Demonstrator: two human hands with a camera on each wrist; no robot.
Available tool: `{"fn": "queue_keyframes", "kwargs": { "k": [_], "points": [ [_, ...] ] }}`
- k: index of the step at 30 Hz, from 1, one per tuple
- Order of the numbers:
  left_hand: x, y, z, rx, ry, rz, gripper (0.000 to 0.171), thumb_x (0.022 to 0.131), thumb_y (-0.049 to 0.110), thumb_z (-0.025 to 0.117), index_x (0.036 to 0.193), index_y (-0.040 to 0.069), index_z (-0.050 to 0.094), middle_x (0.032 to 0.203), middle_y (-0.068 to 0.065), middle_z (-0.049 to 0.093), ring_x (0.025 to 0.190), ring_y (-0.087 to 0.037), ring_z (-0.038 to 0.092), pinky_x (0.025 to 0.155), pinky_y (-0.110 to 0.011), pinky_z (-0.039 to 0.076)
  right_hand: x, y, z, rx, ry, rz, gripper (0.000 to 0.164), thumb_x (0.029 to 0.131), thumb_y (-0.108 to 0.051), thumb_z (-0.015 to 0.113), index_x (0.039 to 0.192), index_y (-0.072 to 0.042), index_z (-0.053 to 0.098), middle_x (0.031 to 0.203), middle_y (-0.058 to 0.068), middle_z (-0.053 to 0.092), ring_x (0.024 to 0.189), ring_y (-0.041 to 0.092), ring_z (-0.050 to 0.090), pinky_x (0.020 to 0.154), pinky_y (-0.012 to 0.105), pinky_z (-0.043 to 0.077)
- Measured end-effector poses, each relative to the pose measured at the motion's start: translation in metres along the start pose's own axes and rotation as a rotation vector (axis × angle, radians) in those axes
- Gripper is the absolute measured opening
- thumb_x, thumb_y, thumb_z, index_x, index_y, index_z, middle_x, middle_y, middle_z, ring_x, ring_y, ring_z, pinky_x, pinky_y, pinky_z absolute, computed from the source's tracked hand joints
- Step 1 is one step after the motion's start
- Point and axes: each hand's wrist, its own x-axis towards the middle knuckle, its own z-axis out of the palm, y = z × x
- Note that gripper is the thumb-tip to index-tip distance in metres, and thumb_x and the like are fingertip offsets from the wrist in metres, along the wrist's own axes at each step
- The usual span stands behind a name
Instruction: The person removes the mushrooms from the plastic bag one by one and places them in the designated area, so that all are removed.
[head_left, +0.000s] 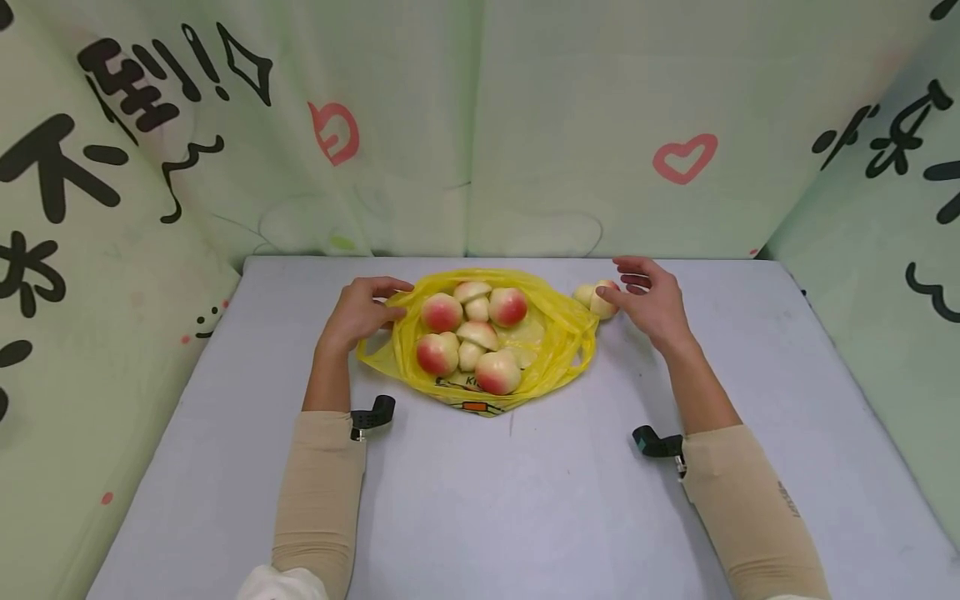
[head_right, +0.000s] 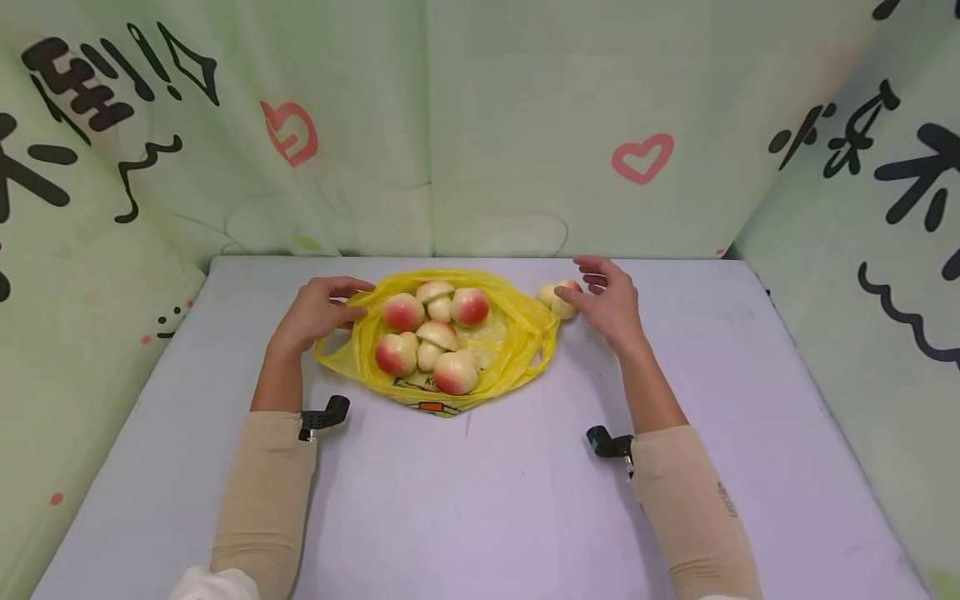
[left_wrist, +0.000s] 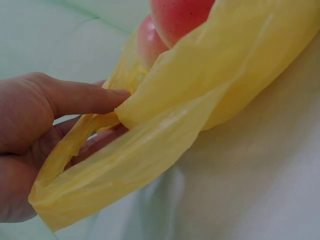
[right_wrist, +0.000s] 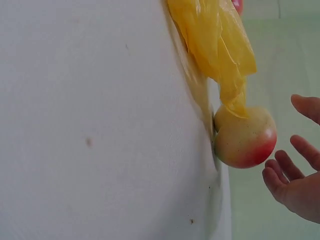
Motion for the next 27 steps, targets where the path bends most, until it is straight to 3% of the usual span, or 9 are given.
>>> {"fn": "queue_keyframes", "kwargs": {
  "k": [27],
  "points": [
    [0.0, -0.001, 0.002, 0.012, 0.007, 0.019, 0.038, 0.098, 0.006, 0.07, 0.135, 0.013, 0.069, 0.139, -0.015, 0.062, 0.114, -0.032, 0.066, 0.091, -0.04, 0.064, -0.016, -0.022, 0.011, 0.038, -0.026, -0.067, 0.062, 0.093, -0.026, 0.08, 0.146, -0.008, 0.055, 0.148, 0.013, 0.055, 0.136, 0.03, 0.051, 0.12, 0.045, 0.044]
  ]
}}
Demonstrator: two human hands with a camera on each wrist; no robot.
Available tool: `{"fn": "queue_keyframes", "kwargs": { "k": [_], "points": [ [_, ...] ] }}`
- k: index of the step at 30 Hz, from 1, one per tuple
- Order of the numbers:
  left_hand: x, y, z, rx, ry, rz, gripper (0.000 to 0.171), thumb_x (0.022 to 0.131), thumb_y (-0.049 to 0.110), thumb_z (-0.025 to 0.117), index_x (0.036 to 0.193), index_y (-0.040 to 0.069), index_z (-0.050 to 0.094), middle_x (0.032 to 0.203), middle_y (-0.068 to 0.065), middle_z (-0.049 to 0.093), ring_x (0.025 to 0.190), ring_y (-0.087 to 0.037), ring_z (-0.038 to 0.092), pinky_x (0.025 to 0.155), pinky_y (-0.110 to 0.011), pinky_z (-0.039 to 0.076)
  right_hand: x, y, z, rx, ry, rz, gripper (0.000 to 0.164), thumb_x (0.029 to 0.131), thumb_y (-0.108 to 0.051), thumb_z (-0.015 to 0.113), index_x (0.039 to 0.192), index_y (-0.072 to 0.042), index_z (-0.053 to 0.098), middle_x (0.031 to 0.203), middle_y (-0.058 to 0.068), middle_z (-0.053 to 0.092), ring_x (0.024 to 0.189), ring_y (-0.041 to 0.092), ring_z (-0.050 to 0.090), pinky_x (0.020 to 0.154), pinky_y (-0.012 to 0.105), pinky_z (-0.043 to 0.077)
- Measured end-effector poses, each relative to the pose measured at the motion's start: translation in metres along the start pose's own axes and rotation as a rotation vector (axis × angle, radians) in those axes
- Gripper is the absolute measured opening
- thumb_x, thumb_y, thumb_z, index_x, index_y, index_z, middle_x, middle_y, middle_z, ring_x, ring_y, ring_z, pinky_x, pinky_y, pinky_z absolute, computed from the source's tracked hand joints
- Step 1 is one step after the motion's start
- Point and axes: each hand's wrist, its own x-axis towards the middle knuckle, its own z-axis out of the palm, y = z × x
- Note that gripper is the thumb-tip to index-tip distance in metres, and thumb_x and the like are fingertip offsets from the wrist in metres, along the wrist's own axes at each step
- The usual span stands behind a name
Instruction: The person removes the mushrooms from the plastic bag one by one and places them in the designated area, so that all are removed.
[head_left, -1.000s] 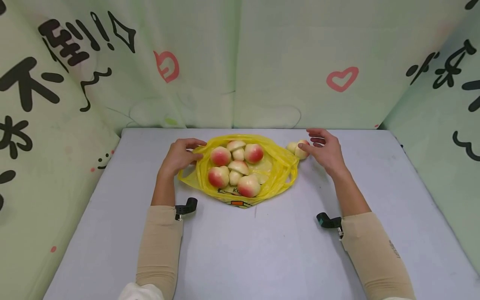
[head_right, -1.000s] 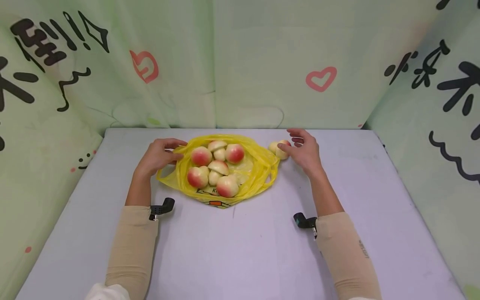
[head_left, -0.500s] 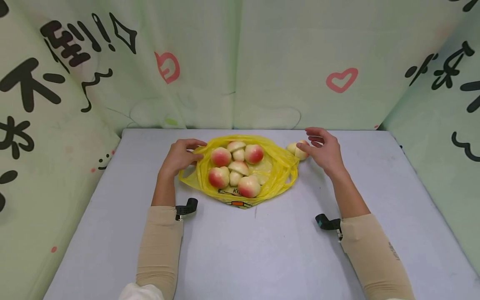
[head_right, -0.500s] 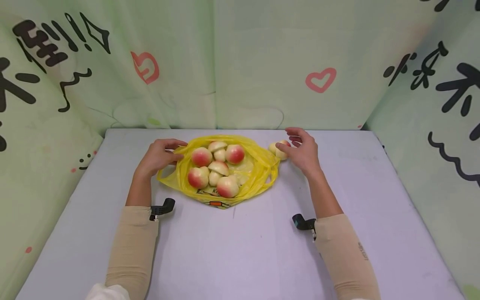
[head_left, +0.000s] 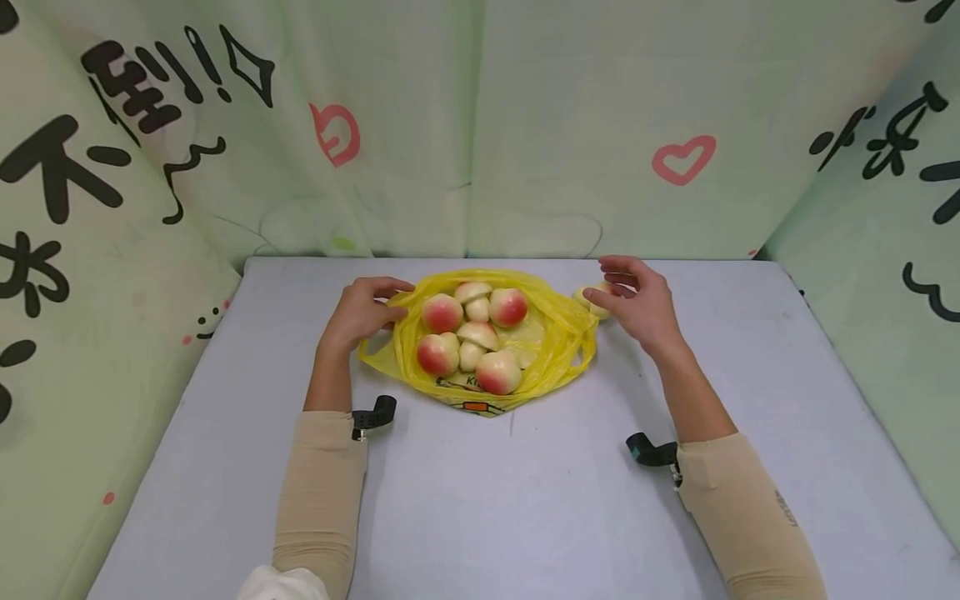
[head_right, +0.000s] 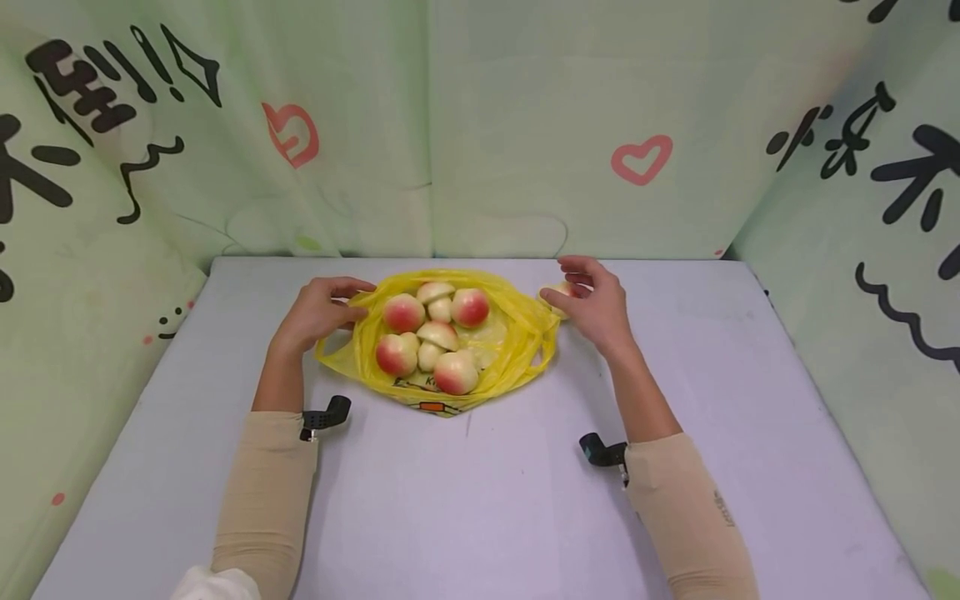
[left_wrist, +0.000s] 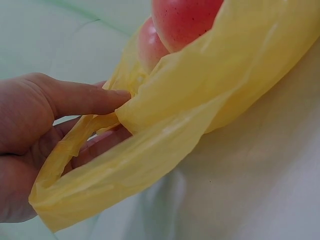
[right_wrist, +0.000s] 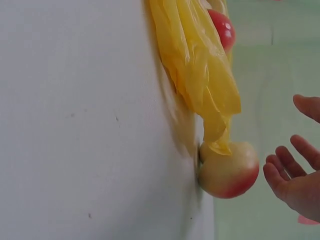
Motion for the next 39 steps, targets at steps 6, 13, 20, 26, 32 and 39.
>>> {"fn": "queue_keyframes", "kwargs": {
  "k": [6, 13, 20, 26, 32, 39],
  "points": [
    [0.0, 0.001, -0.002, -0.002, 0.001, 0.008, 0.037, 0.098, 0.006, 0.07, 0.135, 0.013, 0.069, 0.139, -0.016, 0.062, 0.114, -0.033, 0.065, 0.09, -0.039, 0.064, -0.002, -0.005, 0.005, 0.0, -0.016, -0.019, 0.06, 0.093, -0.024, 0.081, 0.145, -0.009, 0.056, 0.146, 0.011, 0.056, 0.135, 0.029, 0.052, 0.121, 0.044, 0.043],
    [0.0, 0.001, -0.003, -0.014, -0.005, 0.004, 0.037, 0.098, 0.006, 0.07, 0.134, 0.012, 0.069, 0.139, -0.015, 0.062, 0.115, -0.033, 0.065, 0.091, -0.041, 0.064, -0.004, -0.006, 0.008, 0.012, -0.034, -0.038, 0.059, 0.094, -0.024, 0.08, 0.145, -0.009, 0.056, 0.146, 0.012, 0.057, 0.134, 0.029, 0.052, 0.121, 0.045, 0.043],
    [0.0, 0.001, -0.004, -0.015, -0.004, 0.008, 0.036, 0.098, 0.005, 0.07, 0.133, 0.012, 0.069, 0.139, -0.016, 0.062, 0.115, -0.033, 0.066, 0.09, -0.041, 0.064, -0.006, -0.006, 0.015, 0.029, -0.068, -0.052, 0.058, 0.094, -0.025, 0.079, 0.145, -0.009, 0.056, 0.146, 0.013, 0.058, 0.133, 0.029, 0.054, 0.119, 0.046, 0.044],
    [-0.001, 0.0, -0.004, -0.022, -0.009, 0.008, 0.037, 0.097, 0.005, 0.07, 0.133, 0.012, 0.069, 0.142, -0.016, 0.06, 0.116, -0.033, 0.066, 0.09, -0.041, 0.064, -0.008, -0.008, 0.023, 0.04, -0.103, -0.056, 0.057, 0.094, -0.021, 0.078, 0.145, -0.009, 0.056, 0.146, 0.014, 0.058, 0.134, 0.031, 0.053, 0.12, 0.049, 0.043],
    [-0.002, 0.002, -0.003, -0.036, -0.011, 0.01, 0.036, 0.097, 0.005, 0.07, 0.133, 0.012, 0.07, 0.141, -0.016, 0.061, 0.115, -0.033, 0.066, 0.09, -0.04, 0.064, -0.008, -0.008, 0.029, 0.045, -0.12, -0.059, 0.056, 0.094, -0.018, 0.078, 0.145, -0.007, 0.056, 0.145, 0.014, 0.057, 0.134, 0.032, 0.054, 0.12, 0.049, 0.043],
    [-0.002, 0.002, -0.002, -0.057, -0.01, 0.012, 0.036, 0.097, 0.004, 0.07, 0.132, 0.011, 0.07, 0.139, -0.015, 0.062, 0.114, -0.033, 0.067, 0.09, -0.04, 0.064, -0.006, -0.009, 0.036, 0.032, -0.148, -0.074, 0.055, 0.094, -0.017, 0.079, 0.144, -0.007, 0.057, 0.144, 0.014, 0.058, 0.134, 0.032, 0.054, 0.119, 0.049, 0.044]
  ]
}}
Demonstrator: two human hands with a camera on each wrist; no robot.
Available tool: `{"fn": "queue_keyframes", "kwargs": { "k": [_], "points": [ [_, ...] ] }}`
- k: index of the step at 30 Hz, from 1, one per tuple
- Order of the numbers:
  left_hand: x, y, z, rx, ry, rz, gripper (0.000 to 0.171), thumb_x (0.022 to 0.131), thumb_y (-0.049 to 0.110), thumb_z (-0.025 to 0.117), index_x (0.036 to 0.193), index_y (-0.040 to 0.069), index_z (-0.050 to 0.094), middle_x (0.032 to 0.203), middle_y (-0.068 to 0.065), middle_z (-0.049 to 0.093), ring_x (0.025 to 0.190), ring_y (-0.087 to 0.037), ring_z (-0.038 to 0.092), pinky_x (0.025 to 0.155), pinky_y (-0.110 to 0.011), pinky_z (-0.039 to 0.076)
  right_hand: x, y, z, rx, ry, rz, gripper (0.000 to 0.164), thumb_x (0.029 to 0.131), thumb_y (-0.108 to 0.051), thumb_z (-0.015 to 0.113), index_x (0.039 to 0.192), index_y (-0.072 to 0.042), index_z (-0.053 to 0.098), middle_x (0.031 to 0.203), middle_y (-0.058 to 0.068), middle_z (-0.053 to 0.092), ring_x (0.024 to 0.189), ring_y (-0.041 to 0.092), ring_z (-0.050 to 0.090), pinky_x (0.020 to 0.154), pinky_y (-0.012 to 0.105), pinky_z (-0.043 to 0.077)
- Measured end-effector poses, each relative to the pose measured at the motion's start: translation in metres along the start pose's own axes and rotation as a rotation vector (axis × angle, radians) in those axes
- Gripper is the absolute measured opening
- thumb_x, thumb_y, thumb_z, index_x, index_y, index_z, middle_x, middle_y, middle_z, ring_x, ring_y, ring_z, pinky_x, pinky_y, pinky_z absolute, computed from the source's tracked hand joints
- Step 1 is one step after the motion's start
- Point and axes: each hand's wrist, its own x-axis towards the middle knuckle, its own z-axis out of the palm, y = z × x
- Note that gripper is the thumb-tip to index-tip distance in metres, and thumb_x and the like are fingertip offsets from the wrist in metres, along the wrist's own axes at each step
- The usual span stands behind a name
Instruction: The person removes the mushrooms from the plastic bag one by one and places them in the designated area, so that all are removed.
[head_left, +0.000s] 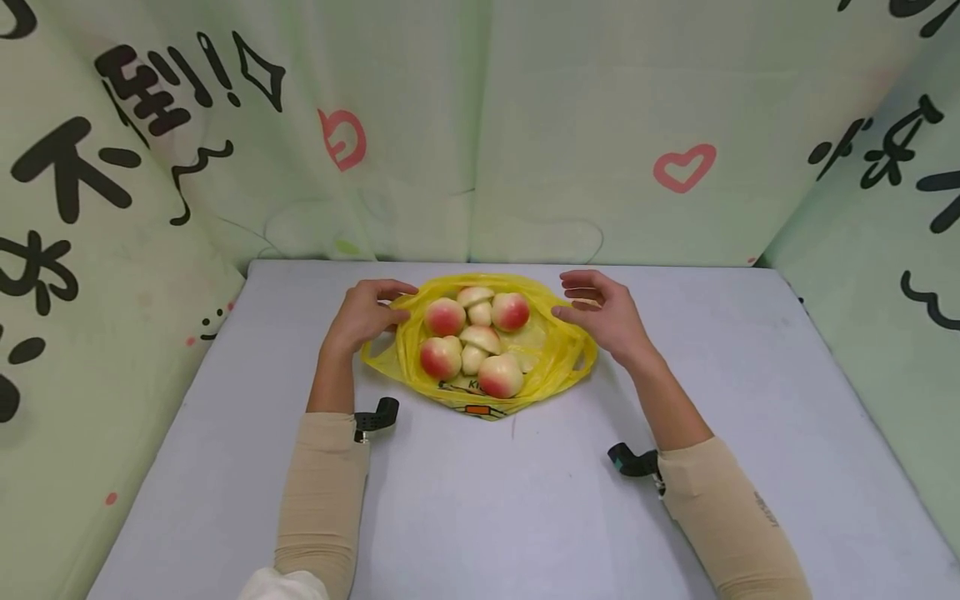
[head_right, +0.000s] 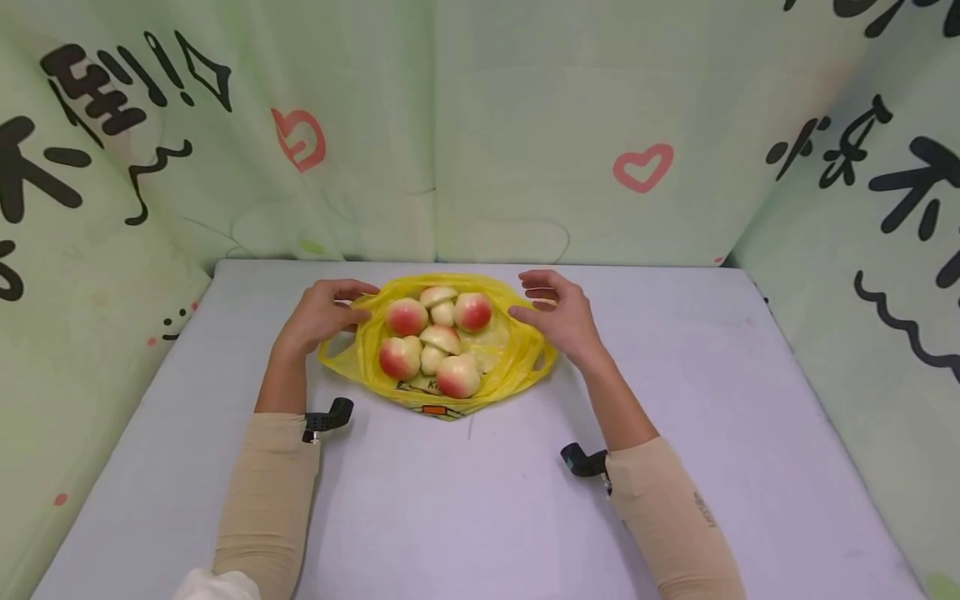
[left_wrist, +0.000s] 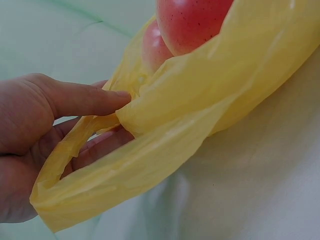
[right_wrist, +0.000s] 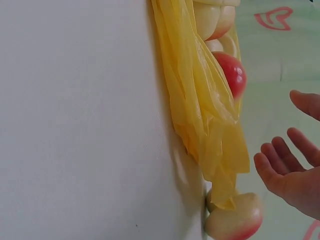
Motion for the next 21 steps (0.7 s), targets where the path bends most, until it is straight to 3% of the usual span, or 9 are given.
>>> {"fn": "queue_keyframes", "kwargs": {
  "k": [13, 21],
  "points": [
    [0.0, -0.001, -0.001, -0.021, -0.003, 0.004, 0.037, 0.096, 0.003, 0.07, 0.132, 0.011, 0.07, 0.137, -0.015, 0.064, 0.113, -0.032, 0.067, 0.088, -0.038, 0.065, 0.008, -0.001, 0.019, 0.011, -0.068, 0.003, 0.054, 0.092, -0.015, 0.08, 0.141, -0.004, 0.059, 0.142, 0.017, 0.059, 0.132, 0.037, 0.056, 0.117, 0.051, 0.046],
    [-0.001, 0.0, -0.001, -0.011, -0.004, 0.014, 0.037, 0.096, 0.002, 0.07, 0.133, 0.01, 0.07, 0.136, -0.016, 0.064, 0.112, -0.032, 0.067, 0.086, -0.037, 0.065, 0.014, -0.001, 0.028, 0.008, -0.116, 0.019, 0.054, 0.093, -0.018, 0.08, 0.142, -0.008, 0.06, 0.144, 0.015, 0.059, 0.132, 0.037, 0.058, 0.113, 0.051, 0.05]
  ]
}}
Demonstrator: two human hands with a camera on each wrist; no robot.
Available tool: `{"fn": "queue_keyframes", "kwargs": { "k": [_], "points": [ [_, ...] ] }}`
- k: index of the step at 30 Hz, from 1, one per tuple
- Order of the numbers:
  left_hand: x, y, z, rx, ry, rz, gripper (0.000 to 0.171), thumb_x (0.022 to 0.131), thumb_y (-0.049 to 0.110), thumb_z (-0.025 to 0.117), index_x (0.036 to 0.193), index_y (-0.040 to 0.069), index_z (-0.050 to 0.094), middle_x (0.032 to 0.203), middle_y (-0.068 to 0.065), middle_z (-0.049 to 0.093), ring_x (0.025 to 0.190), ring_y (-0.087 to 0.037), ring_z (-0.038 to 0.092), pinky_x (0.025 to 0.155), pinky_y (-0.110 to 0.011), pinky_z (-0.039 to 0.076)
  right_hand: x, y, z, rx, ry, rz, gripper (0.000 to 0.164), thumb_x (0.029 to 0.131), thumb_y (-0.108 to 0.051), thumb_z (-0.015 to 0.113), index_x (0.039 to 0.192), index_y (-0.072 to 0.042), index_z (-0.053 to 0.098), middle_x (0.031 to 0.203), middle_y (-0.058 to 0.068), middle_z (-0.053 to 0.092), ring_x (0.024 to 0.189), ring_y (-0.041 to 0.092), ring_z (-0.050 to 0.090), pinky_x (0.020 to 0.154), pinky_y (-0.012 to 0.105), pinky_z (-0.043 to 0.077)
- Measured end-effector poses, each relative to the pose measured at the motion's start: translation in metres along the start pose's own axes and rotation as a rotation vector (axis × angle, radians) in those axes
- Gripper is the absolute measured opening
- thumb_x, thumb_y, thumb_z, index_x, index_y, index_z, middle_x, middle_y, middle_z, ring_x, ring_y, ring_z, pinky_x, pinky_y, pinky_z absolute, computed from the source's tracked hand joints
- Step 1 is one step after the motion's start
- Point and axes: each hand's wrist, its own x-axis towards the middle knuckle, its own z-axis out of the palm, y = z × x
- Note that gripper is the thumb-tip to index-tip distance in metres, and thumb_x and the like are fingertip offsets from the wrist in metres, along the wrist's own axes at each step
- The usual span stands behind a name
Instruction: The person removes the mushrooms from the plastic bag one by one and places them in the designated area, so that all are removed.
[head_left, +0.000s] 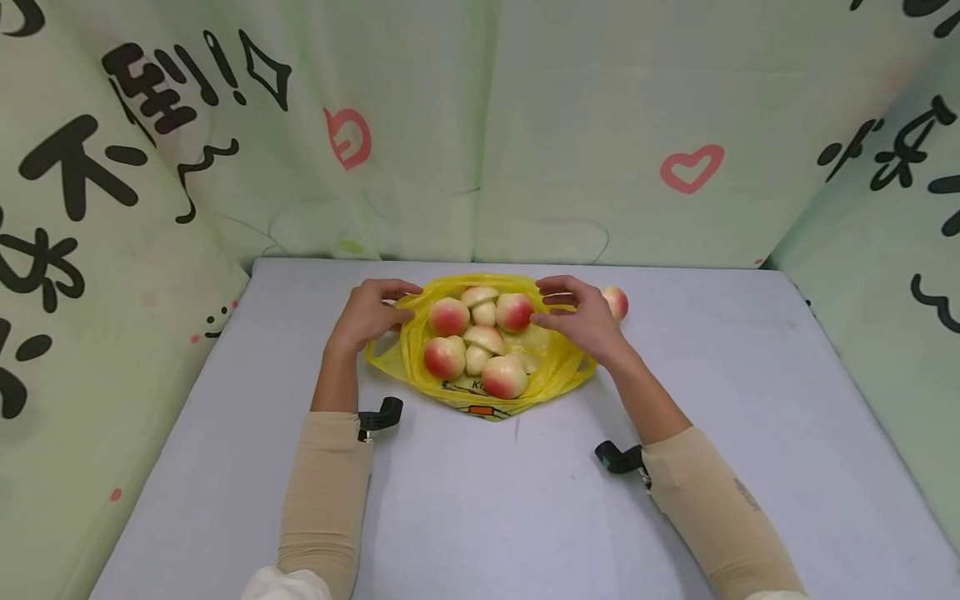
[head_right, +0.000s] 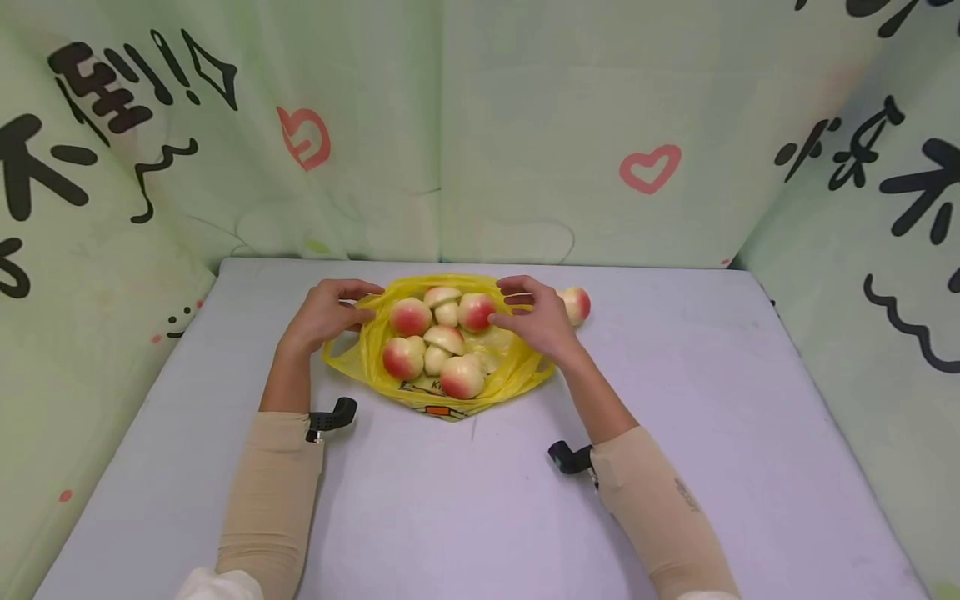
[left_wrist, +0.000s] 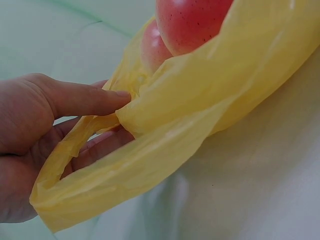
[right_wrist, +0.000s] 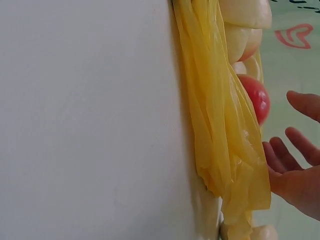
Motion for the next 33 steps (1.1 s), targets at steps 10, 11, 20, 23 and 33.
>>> {"fn": "queue_keyframes", "kwargs": {
  "k": [10, 11, 20, 23, 33],
  "points": [
    [0.001, -0.001, 0.0, -0.001, -0.001, 0.0, 0.037, 0.097, 0.003, 0.07, 0.132, 0.011, 0.07, 0.133, -0.015, 0.066, 0.11, -0.032, 0.069, 0.086, -0.038, 0.065, 0.007, 0.0, 0.009, -0.037, -0.03, 0.013, 0.054, 0.092, -0.014, 0.08, 0.141, -0.008, 0.059, 0.142, 0.014, 0.059, 0.132, 0.036, 0.057, 0.109, 0.051, 0.053],
    [0.001, -0.001, 0.0, -0.002, 0.0, -0.002, 0.037, 0.096, 0.003, 0.07, 0.132, 0.011, 0.07, 0.133, -0.015, 0.066, 0.11, -0.032, 0.069, 0.086, -0.038, 0.065, 0.008, 0.0, 0.01, -0.041, -0.031, 0.016, 0.054, 0.091, -0.014, 0.08, 0.141, -0.008, 0.06, 0.142, 0.014, 0.059, 0.132, 0.036, 0.057, 0.109, 0.051, 0.053],
    [0.0, 0.0, 0.0, 0.012, 0.001, -0.009, 0.037, 0.097, 0.004, 0.07, 0.133, 0.012, 0.07, 0.135, -0.014, 0.065, 0.112, -0.032, 0.068, 0.087, -0.038, 0.065, 0.008, -0.002, 0.017, -0.104, -0.032, 0.033, 0.053, 0.091, -0.017, 0.081, 0.139, -0.011, 0.06, 0.144, 0.012, 0.058, 0.132, 0.037, 0.057, 0.11, 0.051, 0.053],
    [0.001, 0.001, 0.001, 0.02, 0.002, -0.001, 0.036, 0.097, 0.004, 0.07, 0.133, 0.012, 0.071, 0.135, -0.014, 0.065, 0.112, -0.032, 0.067, 0.087, -0.038, 0.065, 0.008, -0.002, 0.019, -0.122, -0.033, 0.037, 0.052, 0.091, -0.017, 0.081, 0.139, -0.011, 0.06, 0.143, 0.013, 0.058, 0.131, 0.037, 0.058, 0.11, 0.051, 0.053],
    [0.001, -0.001, 0.0, 0.015, 0.0, 0.004, 0.035, 0.097, 0.004, 0.07, 0.132, 0.012, 0.071, 0.132, -0.014, 0.066, 0.11, -0.031, 0.068, 0.087, -0.038, 0.065, 0.011, 0.0, 0.026, -0.157, -0.026, 0.007, 0.054, 0.089, -0.014, 0.083, 0.138, -0.009, 0.06, 0.141, 0.014, 0.058, 0.129, 0.038, 0.058, 0.11, 0.05, 0.053]
  ]
}}
